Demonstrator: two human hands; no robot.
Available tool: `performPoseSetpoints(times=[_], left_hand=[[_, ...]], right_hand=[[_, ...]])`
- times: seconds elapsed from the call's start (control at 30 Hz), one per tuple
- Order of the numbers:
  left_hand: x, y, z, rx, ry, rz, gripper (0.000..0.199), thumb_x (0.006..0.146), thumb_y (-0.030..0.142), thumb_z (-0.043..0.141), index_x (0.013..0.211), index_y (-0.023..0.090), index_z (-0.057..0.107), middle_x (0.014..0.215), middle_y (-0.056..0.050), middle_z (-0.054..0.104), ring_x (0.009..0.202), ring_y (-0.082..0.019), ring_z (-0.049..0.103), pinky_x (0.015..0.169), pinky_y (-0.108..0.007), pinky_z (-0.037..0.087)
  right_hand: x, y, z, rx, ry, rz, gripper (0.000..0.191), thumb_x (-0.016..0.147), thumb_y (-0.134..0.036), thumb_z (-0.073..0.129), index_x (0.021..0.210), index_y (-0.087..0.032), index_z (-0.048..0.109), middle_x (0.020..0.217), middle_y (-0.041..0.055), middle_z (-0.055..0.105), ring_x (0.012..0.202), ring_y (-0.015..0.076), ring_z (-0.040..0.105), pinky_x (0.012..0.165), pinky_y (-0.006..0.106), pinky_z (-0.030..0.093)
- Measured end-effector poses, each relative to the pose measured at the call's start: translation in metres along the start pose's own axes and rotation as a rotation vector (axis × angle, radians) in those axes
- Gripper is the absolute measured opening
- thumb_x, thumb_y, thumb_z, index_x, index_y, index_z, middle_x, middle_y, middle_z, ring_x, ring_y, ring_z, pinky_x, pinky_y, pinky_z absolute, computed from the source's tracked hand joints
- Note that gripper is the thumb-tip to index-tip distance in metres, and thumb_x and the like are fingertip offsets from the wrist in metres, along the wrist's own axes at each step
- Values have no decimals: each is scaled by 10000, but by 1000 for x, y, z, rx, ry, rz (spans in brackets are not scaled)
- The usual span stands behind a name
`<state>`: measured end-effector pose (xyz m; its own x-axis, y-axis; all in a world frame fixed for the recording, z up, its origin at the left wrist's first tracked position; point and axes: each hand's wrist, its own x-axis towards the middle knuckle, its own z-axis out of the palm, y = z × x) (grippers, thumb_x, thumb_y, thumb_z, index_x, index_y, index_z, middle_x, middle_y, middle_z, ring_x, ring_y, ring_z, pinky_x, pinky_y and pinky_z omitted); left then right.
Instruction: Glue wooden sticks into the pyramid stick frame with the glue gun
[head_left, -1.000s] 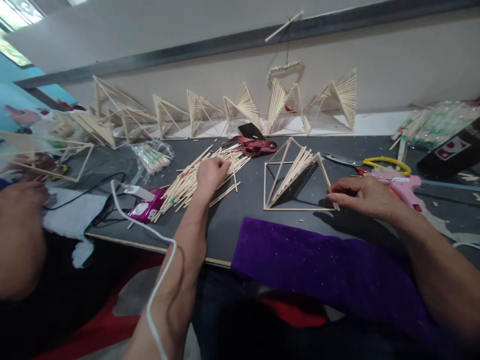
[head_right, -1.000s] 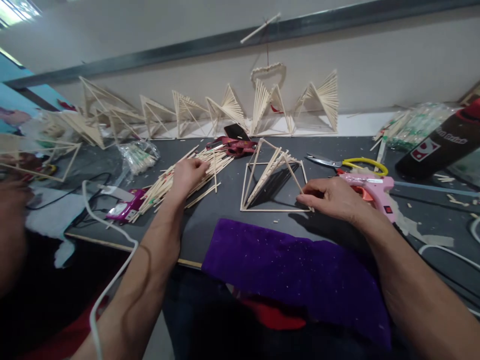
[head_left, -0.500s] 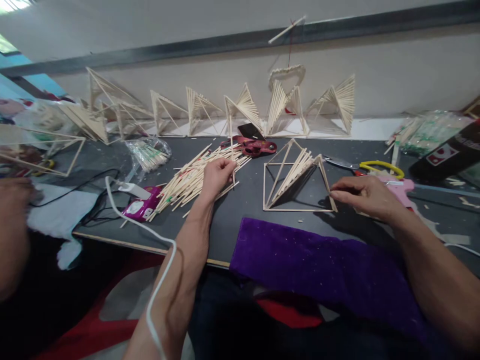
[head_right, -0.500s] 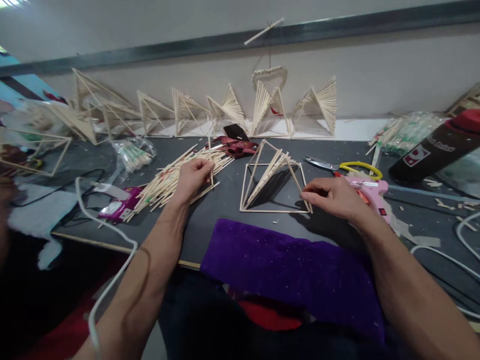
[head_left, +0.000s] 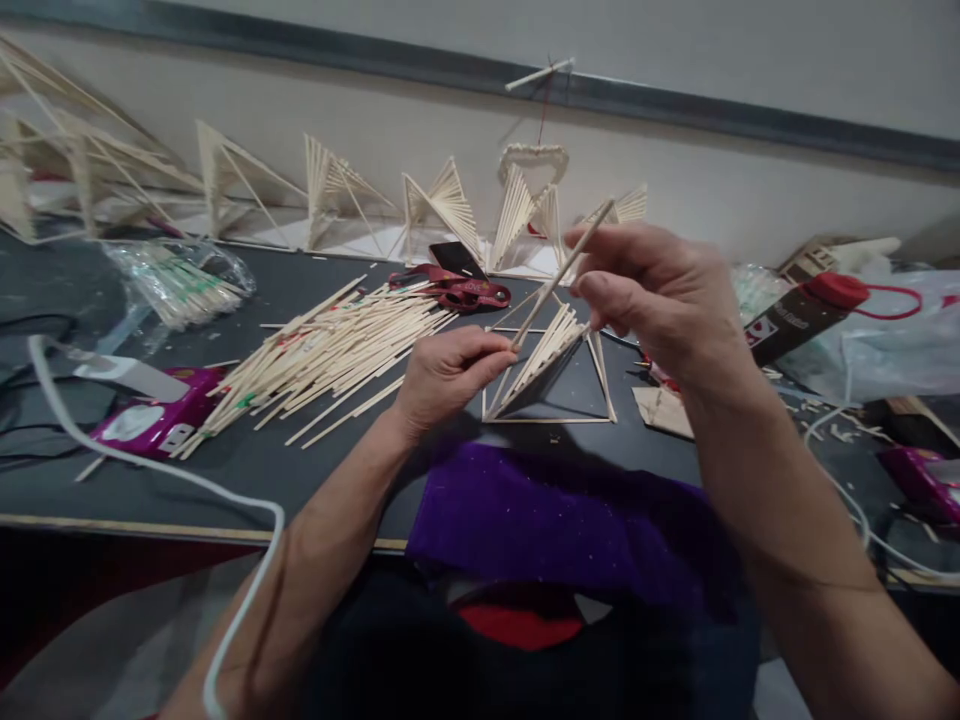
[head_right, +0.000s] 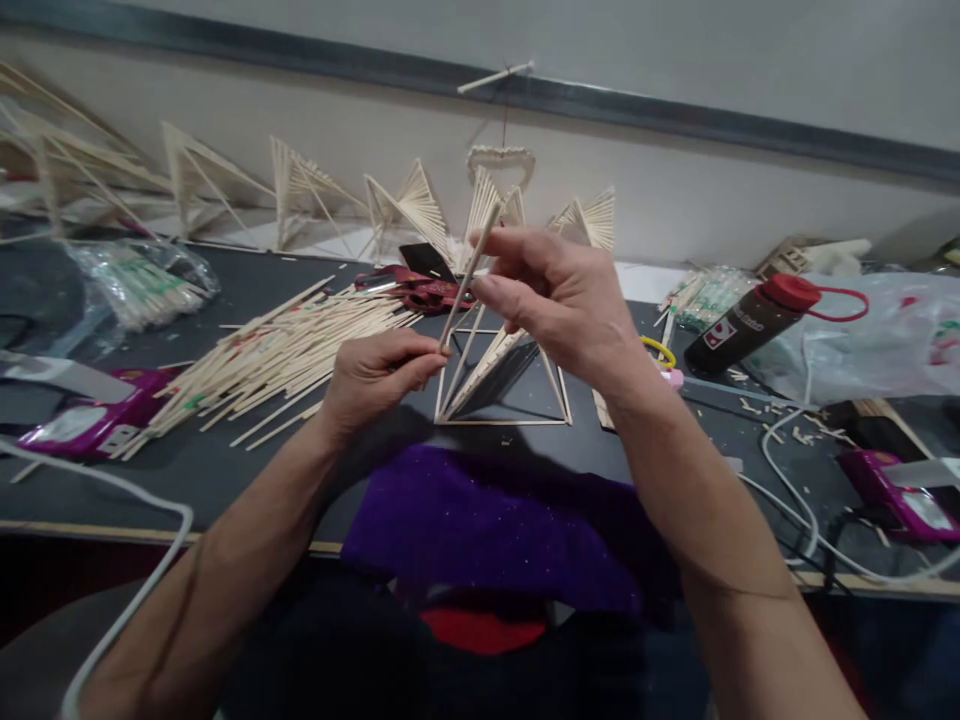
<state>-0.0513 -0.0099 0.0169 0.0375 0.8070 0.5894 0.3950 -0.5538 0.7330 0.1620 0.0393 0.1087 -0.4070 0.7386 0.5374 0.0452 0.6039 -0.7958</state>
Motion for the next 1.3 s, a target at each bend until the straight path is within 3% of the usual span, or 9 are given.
performPoseSetpoints(times=[0.13,0.33,0.47,0.67,0.8,0.9,1.0,1.13,1.3], left_hand=[[-4,-6,2,27,-47,13,141,859,307,696,857,182,760,719,-18,682,645,-108,600,588,-216,440],[-7,-7,5,35,-56,-46,128,864,285,682,870,184,760,749,-15,693,652,-102,594,598,-217,434],[-10,-6,5,24,-67,-106,130,854,285,685,856,176,756,751,-19,697,647,-101,587,592,-216,428],[-7,-13,-4,-110,-169,-342,199,824,347,684,853,165,760,657,-5,654,542,-87,525,508,-205,386],[-3,-23,-8,-155,-132,-554,260,799,388,685,875,146,744,675,-23,665,479,-76,504,445,-204,347],[-2,-31,-7,-165,-109,-704,262,763,365,712,898,141,730,793,-65,713,476,-78,527,426,-212,342],[-3,-36,-6,-206,-169,-789,242,750,316,710,922,147,727,870,-95,734,475,-88,551,409,-218,340],[-6,-40,-7,-276,-291,-785,246,751,299,718,947,151,730,893,-117,747,478,-103,576,379,-217,318],[-9,-43,-8,-335,-351,-792,229,735,261,745,939,158,742,837,-104,744,470,-102,577,367,-206,313]], right_hand=[[7,8,15,0,16,-9,231,820,-438,752,932,-236,734,748,-9,670,568,91,590,477,209,496],[17,24,17,85,114,-6,306,803,-478,761,1011,-274,667,790,-12,683,610,110,639,459,210,478],[23,30,19,140,125,0,263,827,-496,729,928,-259,677,794,-10,688,611,105,646,465,210,477],[29,44,5,256,210,-68,66,858,-273,731,811,-229,748,621,-20,642,519,87,590,412,201,423],[35,59,-8,277,254,23,100,842,-172,722,750,-201,746,602,3,649,515,96,600,380,199,397],[38,71,-12,273,252,110,121,852,-119,672,750,-155,727,591,6,649,499,87,596,375,187,387],[38,79,-13,213,230,158,91,846,-150,692,755,-146,703,595,-2,635,499,80,596,383,182,379],[36,86,-14,94,178,193,103,817,-243,750,764,-183,684,655,7,662,527,104,615,393,212,385],[36,96,-12,26,120,197,163,793,-321,772,750,-199,674,666,16,675,544,121,630,399,227,396]])
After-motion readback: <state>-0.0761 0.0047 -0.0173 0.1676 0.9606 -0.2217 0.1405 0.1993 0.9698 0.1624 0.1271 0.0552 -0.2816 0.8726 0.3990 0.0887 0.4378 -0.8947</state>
